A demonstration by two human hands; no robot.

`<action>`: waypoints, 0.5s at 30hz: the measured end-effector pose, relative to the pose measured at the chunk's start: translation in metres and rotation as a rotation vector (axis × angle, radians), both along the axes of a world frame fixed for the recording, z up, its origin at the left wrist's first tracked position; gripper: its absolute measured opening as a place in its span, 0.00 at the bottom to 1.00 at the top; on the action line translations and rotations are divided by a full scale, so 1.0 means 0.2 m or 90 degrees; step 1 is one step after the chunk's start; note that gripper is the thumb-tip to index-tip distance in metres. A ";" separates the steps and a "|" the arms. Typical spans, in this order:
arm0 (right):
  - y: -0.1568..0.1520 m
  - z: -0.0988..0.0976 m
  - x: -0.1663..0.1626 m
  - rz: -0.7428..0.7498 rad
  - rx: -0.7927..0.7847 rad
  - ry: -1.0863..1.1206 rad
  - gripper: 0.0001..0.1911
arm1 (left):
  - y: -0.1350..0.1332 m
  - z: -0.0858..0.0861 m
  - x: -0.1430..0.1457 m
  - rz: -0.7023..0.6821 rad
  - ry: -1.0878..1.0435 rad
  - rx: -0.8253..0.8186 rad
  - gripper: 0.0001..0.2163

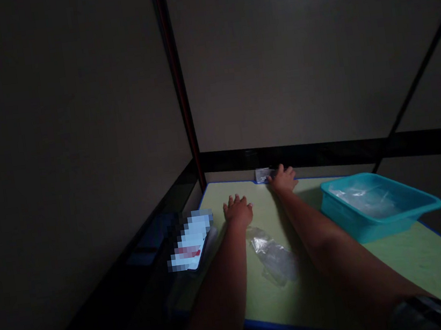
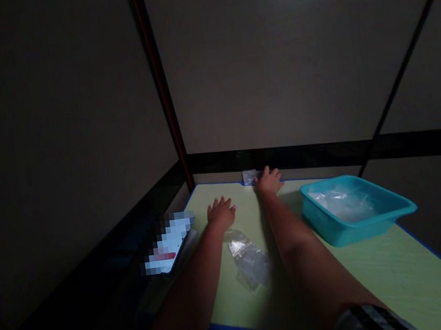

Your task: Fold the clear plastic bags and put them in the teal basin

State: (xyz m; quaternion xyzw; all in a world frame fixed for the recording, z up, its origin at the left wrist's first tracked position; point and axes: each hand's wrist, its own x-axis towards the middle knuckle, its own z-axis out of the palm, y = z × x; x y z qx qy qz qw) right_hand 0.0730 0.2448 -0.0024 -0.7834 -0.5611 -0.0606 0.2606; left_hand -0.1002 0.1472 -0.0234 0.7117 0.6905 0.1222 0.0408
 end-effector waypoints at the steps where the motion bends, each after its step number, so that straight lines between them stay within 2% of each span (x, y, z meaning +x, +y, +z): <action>1: 0.02 -0.01 0.01 0.009 0.000 -0.001 0.32 | 0.00 0.00 0.00 0.000 -0.001 -0.002 0.23; 9: 0.10 -0.06 0.04 0.133 -0.054 -0.033 0.19 | 0.00 0.01 0.01 0.007 -0.014 -0.006 0.24; 15: 0.04 -0.06 0.06 0.230 -0.102 -0.068 0.14 | 0.01 -0.01 0.00 0.002 -0.033 0.006 0.23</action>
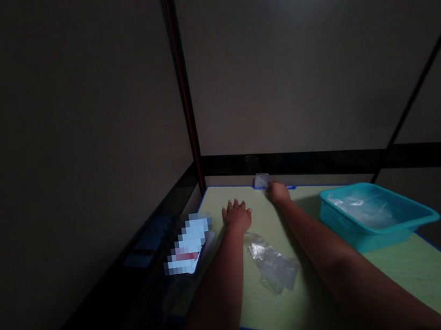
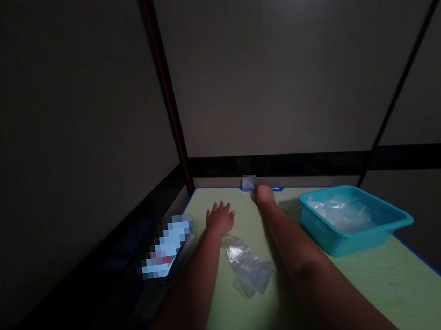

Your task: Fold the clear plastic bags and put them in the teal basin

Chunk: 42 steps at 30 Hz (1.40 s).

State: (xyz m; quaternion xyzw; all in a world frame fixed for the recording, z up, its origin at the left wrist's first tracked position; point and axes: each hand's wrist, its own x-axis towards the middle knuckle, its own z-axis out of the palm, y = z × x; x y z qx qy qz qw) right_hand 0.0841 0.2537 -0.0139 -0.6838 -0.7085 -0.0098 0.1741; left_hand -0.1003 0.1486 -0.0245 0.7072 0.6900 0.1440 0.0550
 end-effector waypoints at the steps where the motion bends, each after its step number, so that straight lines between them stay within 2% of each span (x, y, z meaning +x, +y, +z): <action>1: -0.03 0.00 0.00 0.013 0.001 -0.004 0.14 | 0.00 0.00 0.00 0.001 -0.005 0.004 0.23; 6: -0.28 0.01 0.00 0.091 0.040 -0.007 0.09 | -0.03 0.05 0.00 0.028 -0.033 0.035 0.23; 11: -0.62 0.01 0.05 0.185 0.099 0.015 0.08 | -0.14 0.18 0.03 0.019 -0.047 0.075 0.24; 16: -1.03 0.00 0.20 0.247 0.116 0.043 0.08 | -0.39 0.25 0.07 -0.074 -0.042 0.075 0.25; 18: -1.20 0.00 0.26 0.269 0.108 0.050 0.08 | -0.53 0.24 0.08 -0.120 -0.040 0.077 0.25; 22: -1.46 0.01 0.44 0.309 0.106 0.036 0.08 | -0.79 0.17 0.10 -0.222 -0.042 0.095 0.24; 26: -1.58 0.01 0.63 0.257 0.082 0.005 0.10 | -0.97 0.12 0.18 -0.341 -0.032 0.082 0.23; 30: -1.65 0.03 0.72 0.084 0.139 -0.044 0.29 | -1.05 0.13 0.30 -0.428 -0.020 0.070 0.24; 32: -1.69 0.05 0.67 0.059 0.187 -0.046 0.36 | -1.06 0.13 0.36 -0.453 -0.022 0.068 0.25; 34: -1.73 0.06 0.59 0.108 0.198 -0.038 0.36 | -1.06 0.12 0.39 -0.467 -0.027 0.065 0.25; 37: -1.74 0.05 0.47 0.173 0.145 -0.038 0.27 | -1.05 0.11 0.41 -0.457 -0.036 0.061 0.23; 40: -1.73 0.02 0.42 0.190 0.104 -0.041 0.23 | -1.05 0.10 0.39 -0.424 -0.045 0.059 0.22; 42: -1.72 0.00 0.42 0.180 0.120 -0.029 0.23 | -1.05 0.10 0.38 -0.411 -0.050 0.057 0.22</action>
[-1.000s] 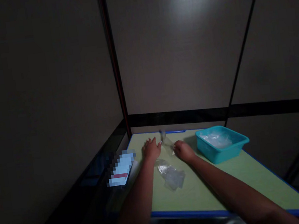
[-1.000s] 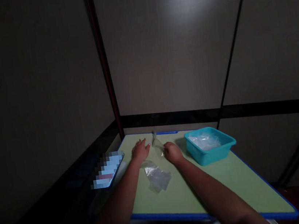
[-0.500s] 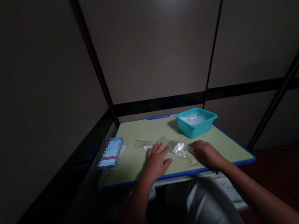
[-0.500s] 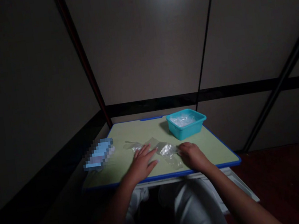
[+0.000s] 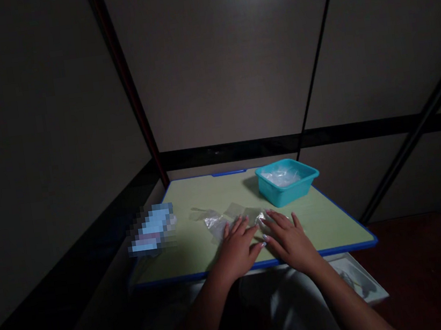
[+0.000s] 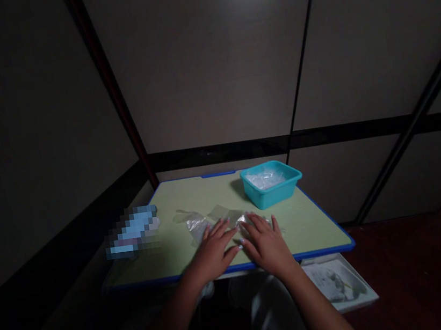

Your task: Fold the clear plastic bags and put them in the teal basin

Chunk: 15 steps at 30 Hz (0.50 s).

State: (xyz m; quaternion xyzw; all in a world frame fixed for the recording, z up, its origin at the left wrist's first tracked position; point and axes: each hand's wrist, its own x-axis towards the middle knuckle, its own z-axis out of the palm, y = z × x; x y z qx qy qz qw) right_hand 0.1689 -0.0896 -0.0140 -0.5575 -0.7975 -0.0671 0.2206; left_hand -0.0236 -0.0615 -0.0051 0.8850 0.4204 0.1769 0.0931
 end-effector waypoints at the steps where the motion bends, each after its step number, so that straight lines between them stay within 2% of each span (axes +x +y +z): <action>1: 0.00 0.00 0.01 -0.005 0.016 0.012 0.23 | 0.00 0.00 0.00 0.004 -0.002 -0.002 0.21; 8: 0.04 0.05 0.03 -0.009 0.123 0.090 0.20 | 0.00 0.00 -0.01 0.015 -0.010 -0.009 0.21; 12: 0.12 0.09 0.04 -0.001 0.112 0.095 0.25 | 0.00 0.02 -0.01 -0.002 -0.003 -0.012 0.21; 15: 0.17 0.10 0.04 0.020 0.114 0.112 0.26 | 0.01 0.04 -0.03 -0.005 0.004 -0.007 0.22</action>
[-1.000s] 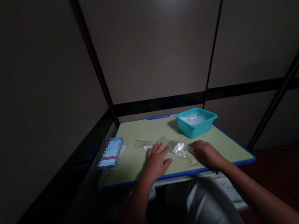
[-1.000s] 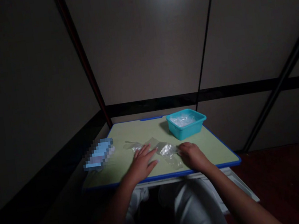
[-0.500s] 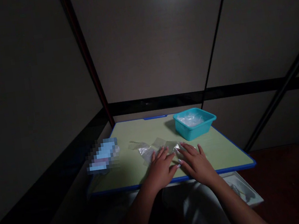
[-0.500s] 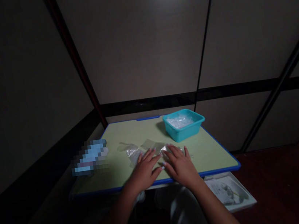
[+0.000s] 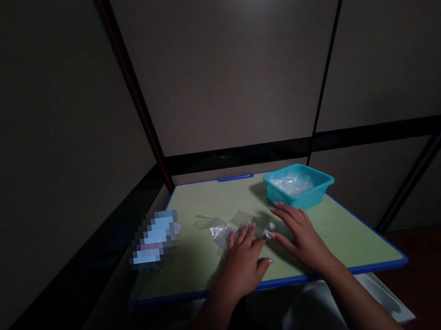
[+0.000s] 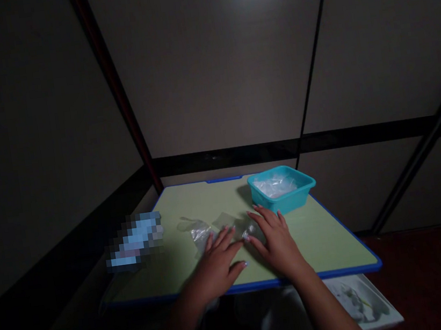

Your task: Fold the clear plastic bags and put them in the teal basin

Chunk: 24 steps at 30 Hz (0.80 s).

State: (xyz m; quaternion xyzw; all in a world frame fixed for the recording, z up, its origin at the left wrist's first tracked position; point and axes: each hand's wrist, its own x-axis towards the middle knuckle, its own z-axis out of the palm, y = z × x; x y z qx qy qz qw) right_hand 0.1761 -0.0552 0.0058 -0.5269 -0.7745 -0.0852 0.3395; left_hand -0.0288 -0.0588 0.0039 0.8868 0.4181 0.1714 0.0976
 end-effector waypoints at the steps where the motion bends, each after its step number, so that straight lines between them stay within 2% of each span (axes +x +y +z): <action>1: 0.01 0.00 0.00 0.008 0.008 0.012 0.25 | 0.00 0.01 -0.01 0.006 -0.002 0.005 0.22; 4: 0.03 -0.03 -0.02 0.024 0.032 0.045 0.24 | 0.02 0.00 -0.08 0.029 -0.014 0.027 0.22; 7: 0.06 -0.09 -0.03 0.019 0.040 0.048 0.24 | 0.07 -0.05 -0.17 0.085 -0.007 0.047 0.22; 9: 0.07 -0.12 -0.04 0.020 0.044 0.038 0.25 | 0.10 -0.09 -0.24 0.113 0.013 0.025 0.25; 12: 0.06 -0.14 -0.04 0.028 0.047 0.012 0.27 | 0.11 -0.13 -0.29 0.103 0.026 -0.004 0.26; 15: 0.02 -0.13 -0.09 0.051 0.032 -0.037 0.29 | 0.10 -0.12 -0.29 0.078 0.018 0.003 0.25; 17: -0.02 -0.12 -0.15 0.110 -0.014 -0.082 0.33 | 0.09 -0.11 -0.28 0.061 0.008 0.000 0.22; 20: -0.08 -0.11 -0.25 0.220 -0.129 -0.126 0.44 | 0.09 -0.11 -0.28 0.065 -0.029 -0.008 0.21; 22: -0.11 -0.12 -0.28 0.256 -0.189 -0.134 0.49 | 0.10 -0.12 -0.28 0.097 -0.059 -0.006 0.24; 24: -0.13 -0.12 -0.30 0.268 -0.221 -0.142 0.49 | 0.11 -0.14 -0.29 0.128 -0.069 -0.005 0.25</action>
